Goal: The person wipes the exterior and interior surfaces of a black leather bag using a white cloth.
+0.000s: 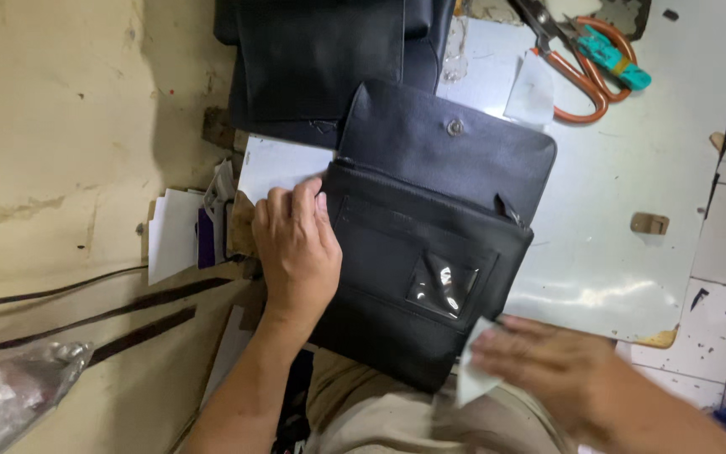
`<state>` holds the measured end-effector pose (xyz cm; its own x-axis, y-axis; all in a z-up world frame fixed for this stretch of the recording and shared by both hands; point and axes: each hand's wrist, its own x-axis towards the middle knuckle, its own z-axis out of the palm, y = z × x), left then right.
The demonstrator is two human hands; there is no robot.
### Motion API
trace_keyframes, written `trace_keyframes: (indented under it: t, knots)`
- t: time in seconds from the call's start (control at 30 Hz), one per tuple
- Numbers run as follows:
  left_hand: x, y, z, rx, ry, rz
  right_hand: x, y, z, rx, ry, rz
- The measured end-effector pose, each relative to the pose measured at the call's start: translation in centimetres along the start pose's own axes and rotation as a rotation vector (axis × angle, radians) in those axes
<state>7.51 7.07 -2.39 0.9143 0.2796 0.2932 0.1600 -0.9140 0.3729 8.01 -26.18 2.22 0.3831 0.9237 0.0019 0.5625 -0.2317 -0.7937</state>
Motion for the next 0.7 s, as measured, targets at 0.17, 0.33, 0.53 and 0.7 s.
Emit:
trace_keyframes:
  t: [0.17, 0.33, 0.53, 0.7]
  knots:
    - [1.0, -0.5, 0.2, -0.006, 0.024, 0.079, 7.2, 0.2, -1.4, -0.325, 0.254, -0.036]
    - [1.0, -0.6, 0.2, 0.020, 0.028, 0.049, 8.2, 0.7, 3.0, -0.449, 0.032, -0.218]
    - [0.7, -0.1, -0.3, 0.015, 0.029, 0.028, -3.9, 0.1, -1.8, -0.365, -0.112, 0.136]
    - [0.6, 3.1, -1.4, -0.126, 0.078, 0.262, 0.6, -0.6, -0.9, -0.515, 0.357, 0.118]
